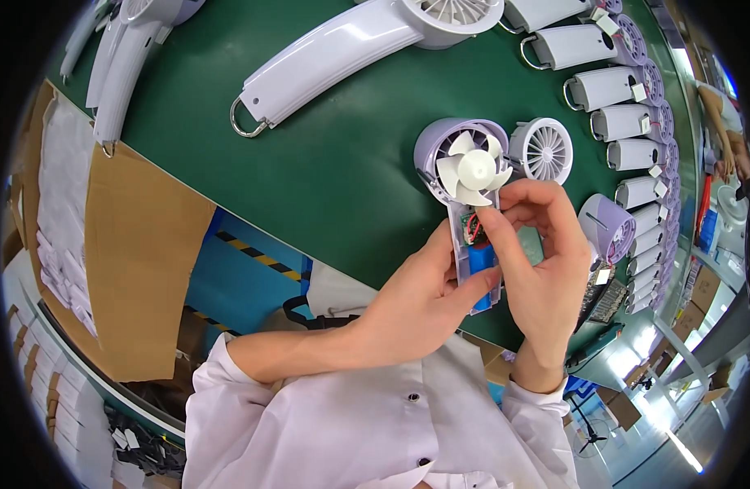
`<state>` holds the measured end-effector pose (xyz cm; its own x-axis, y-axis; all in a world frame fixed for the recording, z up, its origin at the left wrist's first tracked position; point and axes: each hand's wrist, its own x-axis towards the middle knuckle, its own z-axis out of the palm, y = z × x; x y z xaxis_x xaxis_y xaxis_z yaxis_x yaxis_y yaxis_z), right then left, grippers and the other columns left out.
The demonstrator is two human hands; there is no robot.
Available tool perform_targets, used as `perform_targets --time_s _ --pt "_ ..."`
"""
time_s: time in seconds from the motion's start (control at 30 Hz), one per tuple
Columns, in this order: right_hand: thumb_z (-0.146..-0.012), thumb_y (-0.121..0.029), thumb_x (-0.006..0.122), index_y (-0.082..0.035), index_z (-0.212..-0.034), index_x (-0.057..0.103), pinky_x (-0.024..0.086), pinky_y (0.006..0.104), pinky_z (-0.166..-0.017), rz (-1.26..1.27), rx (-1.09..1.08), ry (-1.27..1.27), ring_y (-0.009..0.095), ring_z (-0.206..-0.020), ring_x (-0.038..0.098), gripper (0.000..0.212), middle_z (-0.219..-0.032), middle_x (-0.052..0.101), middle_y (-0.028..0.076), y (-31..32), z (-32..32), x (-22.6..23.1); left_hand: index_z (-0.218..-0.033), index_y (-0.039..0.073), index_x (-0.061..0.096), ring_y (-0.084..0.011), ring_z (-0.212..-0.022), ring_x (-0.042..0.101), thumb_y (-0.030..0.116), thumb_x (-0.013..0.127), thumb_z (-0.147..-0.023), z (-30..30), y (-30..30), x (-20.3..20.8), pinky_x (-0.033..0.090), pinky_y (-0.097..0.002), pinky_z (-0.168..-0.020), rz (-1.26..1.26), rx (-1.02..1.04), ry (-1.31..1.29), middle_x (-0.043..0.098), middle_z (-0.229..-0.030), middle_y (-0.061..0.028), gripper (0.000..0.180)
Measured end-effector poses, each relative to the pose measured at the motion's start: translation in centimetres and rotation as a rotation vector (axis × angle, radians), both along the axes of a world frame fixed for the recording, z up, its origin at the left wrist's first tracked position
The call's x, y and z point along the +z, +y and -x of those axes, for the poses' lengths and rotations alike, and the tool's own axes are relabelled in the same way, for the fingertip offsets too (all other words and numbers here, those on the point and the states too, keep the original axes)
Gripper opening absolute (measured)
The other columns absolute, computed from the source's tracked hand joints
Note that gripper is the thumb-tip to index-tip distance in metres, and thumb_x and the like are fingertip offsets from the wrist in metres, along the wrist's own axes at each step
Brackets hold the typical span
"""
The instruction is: The person assembles handheld portable fans by combining a battery, circuit board, plastic housing, and metal clip, using an electric screwdriver to secure the components.
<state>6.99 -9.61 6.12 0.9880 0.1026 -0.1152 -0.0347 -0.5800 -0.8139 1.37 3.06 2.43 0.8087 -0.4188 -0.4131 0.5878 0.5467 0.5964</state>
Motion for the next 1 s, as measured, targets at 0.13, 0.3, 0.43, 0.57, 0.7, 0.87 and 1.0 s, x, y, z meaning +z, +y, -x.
perform_targets --time_s 0.13,0.3,0.43,0.57,0.7,0.87,1.0 --pt "-0.079 0.001 0.076 -0.001 -0.093 0.059 0.049 0.0260 -0.065 -0.001 0.018 0.068 0.013 -0.069 0.060 0.021 -0.080 0.064 0.004 0.2 -0.8 0.9 -0.145 0.001 0.032 -0.0147 -0.117 0.053 -0.002 0.051 -0.100 0.1 -0.1 0.3 0.046 -0.0308 -0.096 0.052 -0.015 0.066 0.052 -0.130 -0.0087 0.049" --pt "-0.080 -0.001 0.076 -0.001 -0.092 0.057 0.049 0.0265 -0.065 0.027 0.084 0.079 0.013 -0.068 0.060 0.022 -0.079 0.064 0.004 -0.2 -1.5 1.1 -0.140 0.001 0.037 -0.0102 -0.105 0.057 0.000 0.053 -0.100 0.1 -0.5 0.6 0.050 -0.0282 -0.087 0.093 0.042 0.095 0.056 -0.119 -0.0056 0.044" --pt "-0.080 -0.005 0.077 -0.001 -0.099 0.059 0.049 0.0283 -0.070 0.016 0.066 0.033 0.017 -0.078 0.060 0.027 -0.088 0.063 0.007 -0.4 -0.8 0.6 -0.144 0.003 0.036 -0.0100 -0.108 0.057 0.000 0.053 -0.100 -0.1 -0.4 0.4 0.049 -0.0277 -0.091 0.090 0.053 0.114 0.056 -0.122 -0.0035 0.047" --pt "-0.074 -0.005 0.083 0.000 -0.109 0.061 0.051 0.0342 -0.079 0.153 0.107 -0.165 0.024 -0.089 0.061 0.042 -0.103 0.060 0.013 -2.1 2.0 1.9 -0.142 -0.002 0.042 -0.0227 -0.126 0.056 0.006 0.054 -0.102 -0.2 0.2 0.5 0.047 -0.0371 -0.104 0.059 0.038 0.112 0.058 -0.136 -0.0135 0.043" --pt "-0.068 -0.009 0.087 -0.001 -0.126 0.057 0.051 0.0376 -0.075 0.300 0.207 -0.079 0.032 -0.093 0.059 0.066 -0.107 0.054 0.015 -3.3 5.1 2.4 -0.142 -0.001 0.044 -0.0220 -0.126 0.056 0.010 0.056 -0.101 -0.6 0.4 1.2 0.048 -0.0373 -0.104 0.056 0.053 0.181 0.056 -0.140 -0.0142 0.044" --pt "-0.069 -0.004 0.084 0.002 -0.127 0.056 0.052 0.0371 -0.072 0.243 0.156 -0.187 0.031 -0.089 0.060 0.065 -0.108 0.055 0.016 -2.3 6.6 0.0 -0.141 -0.001 0.045 -0.0206 -0.124 0.057 0.010 0.057 -0.100 -1.0 1.4 1.8 0.049 -0.0351 -0.102 -0.044 -0.026 0.188 0.056 -0.141 -0.0143 0.044" --pt "-0.071 -0.004 0.081 0.004 -0.127 0.057 0.051 0.0379 -0.067 0.236 0.114 -0.225 0.030 -0.082 0.060 0.062 -0.104 0.054 0.015 -2.7 6.7 -0.3 -0.135 -0.003 0.050 -0.0150 -0.102 0.066 0.011 0.067 -0.095 -0.3 5.7 2.6 0.052 -0.0284 -0.089 -0.425 -0.244 0.001 0.065 -0.121 -0.0114 0.046"
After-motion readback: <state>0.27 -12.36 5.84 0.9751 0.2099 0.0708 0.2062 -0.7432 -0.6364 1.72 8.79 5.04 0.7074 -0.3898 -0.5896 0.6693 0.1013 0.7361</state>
